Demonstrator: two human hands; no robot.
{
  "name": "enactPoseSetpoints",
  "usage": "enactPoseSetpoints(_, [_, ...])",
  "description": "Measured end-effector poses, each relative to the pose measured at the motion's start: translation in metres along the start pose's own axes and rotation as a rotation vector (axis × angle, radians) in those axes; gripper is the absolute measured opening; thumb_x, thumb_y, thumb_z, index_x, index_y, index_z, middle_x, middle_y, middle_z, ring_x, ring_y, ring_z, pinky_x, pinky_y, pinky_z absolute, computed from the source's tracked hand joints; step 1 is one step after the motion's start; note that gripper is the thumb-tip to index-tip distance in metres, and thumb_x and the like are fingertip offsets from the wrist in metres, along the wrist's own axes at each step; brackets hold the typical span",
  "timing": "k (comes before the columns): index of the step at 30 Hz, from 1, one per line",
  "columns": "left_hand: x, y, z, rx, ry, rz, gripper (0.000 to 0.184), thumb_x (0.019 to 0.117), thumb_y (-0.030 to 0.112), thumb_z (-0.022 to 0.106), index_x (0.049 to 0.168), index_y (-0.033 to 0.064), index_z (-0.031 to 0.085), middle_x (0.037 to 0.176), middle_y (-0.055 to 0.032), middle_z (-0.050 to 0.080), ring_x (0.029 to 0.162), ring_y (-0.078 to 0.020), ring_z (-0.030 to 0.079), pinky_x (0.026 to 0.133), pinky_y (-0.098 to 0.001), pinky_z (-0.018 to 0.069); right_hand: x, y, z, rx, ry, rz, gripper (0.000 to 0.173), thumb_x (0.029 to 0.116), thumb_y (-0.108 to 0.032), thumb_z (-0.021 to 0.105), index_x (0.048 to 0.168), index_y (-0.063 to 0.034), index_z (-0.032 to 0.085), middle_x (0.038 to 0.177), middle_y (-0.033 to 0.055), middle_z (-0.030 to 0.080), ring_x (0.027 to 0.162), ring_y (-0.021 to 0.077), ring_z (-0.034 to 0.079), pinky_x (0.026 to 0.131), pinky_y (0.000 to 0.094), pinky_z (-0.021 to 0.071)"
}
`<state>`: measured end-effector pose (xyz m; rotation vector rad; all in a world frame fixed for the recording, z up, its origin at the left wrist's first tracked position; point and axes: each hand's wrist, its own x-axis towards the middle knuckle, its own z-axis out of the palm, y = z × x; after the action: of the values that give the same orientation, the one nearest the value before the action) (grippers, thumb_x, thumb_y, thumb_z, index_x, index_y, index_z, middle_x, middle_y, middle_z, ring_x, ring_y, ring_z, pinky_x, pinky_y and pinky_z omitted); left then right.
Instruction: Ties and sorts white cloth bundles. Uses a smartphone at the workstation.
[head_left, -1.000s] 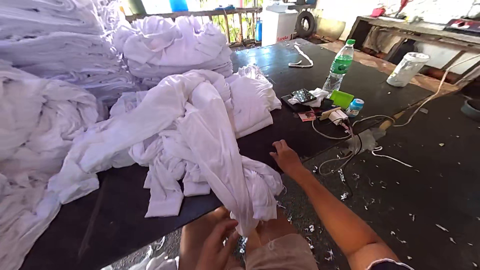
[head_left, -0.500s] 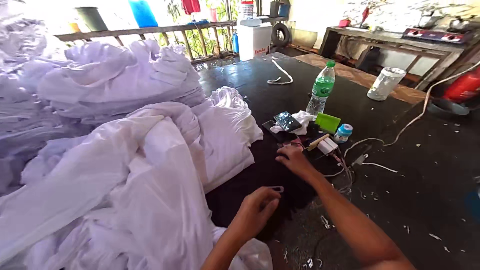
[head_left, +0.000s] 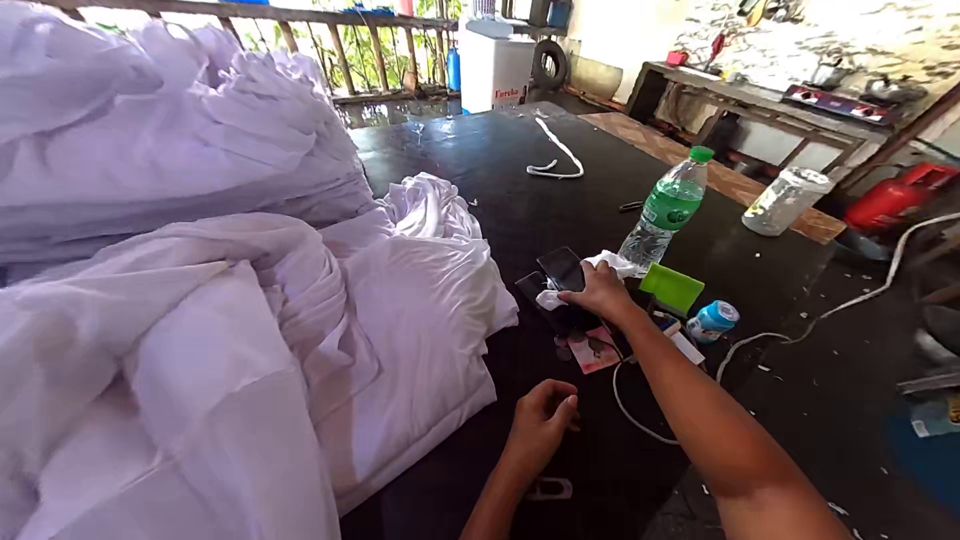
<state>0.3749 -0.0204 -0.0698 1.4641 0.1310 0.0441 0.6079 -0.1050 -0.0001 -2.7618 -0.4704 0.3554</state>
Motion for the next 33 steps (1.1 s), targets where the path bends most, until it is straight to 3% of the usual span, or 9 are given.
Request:
enactPoseSetpoints(5, [0.012, 0.011, -0.005, -0.100, 0.021, -0.208, 0.023, 0.1058, 0.011, 0.052, 0.122, -0.0025, 0.061, 0.107, -0.0127, 0.068, 0.078, -0.0160, 0.072, 0.065, -0.0315, 0.0626, 0.016, -0.009, 0.000, -0.102, -0.108, 0.050, 0.118, 0.0767, -0.057, 0.084, 0.159, 0.0013, 0.024, 0.154, 0.0342, 0.033, 0.138, 0.0494, 0.042, 0.109, 0.0619, 0.0400])
enactPoseSetpoints(9, [0.014, 0.015, -0.005, -0.135, 0.017, -0.253, 0.022, 0.1063, 0.011, 0.051, 0.121, -0.0027, 0.061, 0.106, -0.0126, 0.069, 0.077, -0.0160, 0.072, 0.064, -0.0308, 0.0624, 0.011, -0.006, -0.014, -0.059, -0.064, 0.024, 0.108, 0.0748, -0.040, 0.090, 0.155, 0.0022, 0.033, 0.145, 0.0338, 0.043, 0.125, 0.0496, 0.053, 0.101, 0.0629, 0.0462])
enactPoseSetpoints(12, [0.015, 0.017, -0.006, -0.221, 0.033, -0.276, 0.029, 0.1096, 0.018, 0.045, 0.125, -0.0038, 0.058, 0.111, -0.0139, 0.066, 0.084, -0.0186, 0.073, 0.071, -0.0335, 0.0631, -0.026, -0.012, -0.022, -0.096, 0.038, -0.036, 0.106, 0.0743, -0.039, 0.089, 0.154, 0.0039, 0.035, 0.139, 0.0325, 0.048, 0.123, 0.0485, 0.054, 0.100, 0.0605, 0.0472])
enactPoseSetpoints(17, [0.020, 0.022, -0.006, -0.509, 0.197, -0.147, 0.067, 0.1097, 0.043, 0.008, 0.146, -0.0060, 0.036, 0.128, -0.0158, 0.060, 0.110, -0.0203, 0.065, 0.094, -0.0397, 0.0546, -0.130, -0.015, 0.007, 0.075, -0.038, -0.237, 0.102, 0.0760, -0.040, 0.085, 0.154, 0.0049, 0.037, 0.141, 0.0332, 0.049, 0.123, 0.0454, 0.057, 0.101, 0.0564, 0.0494])
enactPoseSetpoints(21, [0.018, 0.039, -0.011, -0.650, 0.338, -0.247, 0.073, 0.1084, 0.051, 0.002, 0.141, 0.0016, 0.044, 0.117, -0.0113, 0.068, 0.103, -0.0172, 0.069, 0.088, -0.0371, 0.0578, -0.168, -0.006, 0.041, 0.093, -0.077, -0.291, 0.100, 0.0769, -0.047, 0.083, 0.152, 0.0040, 0.041, 0.139, 0.0290, 0.053, 0.117, 0.0395, 0.062, 0.093, 0.0488, 0.0554])
enactPoseSetpoints(24, [0.019, 0.038, -0.014, -0.603, 0.389, -0.327, 0.067, 0.1105, 0.047, 0.008, 0.146, 0.0012, 0.042, 0.127, -0.0156, 0.063, 0.113, -0.0202, 0.065, 0.095, -0.0404, 0.0545, -0.155, 0.009, 0.033, 0.073, -0.076, -0.418, 0.086, 0.0860, -0.058, 0.072, 0.141, 0.0049, 0.056, 0.126, 0.0268, 0.065, 0.117, 0.0420, 0.063, 0.100, 0.0565, 0.0508])
enactPoseSetpoints(28, [0.021, 0.037, -0.022, -0.575, 0.381, -0.363, 0.064, 0.1110, 0.047, 0.013, 0.148, 0.0043, 0.043, 0.139, -0.0150, 0.059, 0.125, -0.0217, 0.060, 0.101, -0.0433, 0.0513, -0.094, 0.025, -0.001, -0.052, 0.130, -0.342, 0.053, 0.0943, -0.030, 0.073, 0.131, 0.0062, 0.063, 0.132, 0.0325, 0.059, 0.123, 0.0508, 0.056, 0.103, 0.0636, 0.0457])
enactPoseSetpoints(31, [0.019, 0.039, -0.026, -0.484, 0.312, -0.384, 0.066, 0.1103, 0.049, 0.012, 0.153, 0.0060, 0.039, 0.150, -0.0147, 0.050, 0.137, -0.0226, 0.050, 0.110, -0.0463, 0.0439, -0.039, 0.043, -0.012, -0.127, 0.058, -0.132, 0.088, 0.0812, -0.023, 0.087, 0.153, 0.0004, 0.042, 0.152, 0.0329, 0.040, 0.138, 0.0542, 0.039, 0.107, 0.0701, 0.0349])
enactPoseSetpoints(33, [0.019, 0.036, -0.028, -0.402, 0.263, -0.389, 0.065, 0.1107, 0.048, 0.015, 0.158, 0.0064, 0.033, 0.162, -0.0149, 0.035, 0.148, -0.0231, 0.036, 0.119, -0.0479, 0.0326, -0.013, 0.055, -0.012, -0.106, 0.000, -0.117, 0.093, 0.0798, -0.022, 0.088, 0.156, -0.0033, 0.037, 0.148, 0.0307, 0.046, 0.137, 0.0508, 0.043, 0.108, 0.0691, 0.0352])
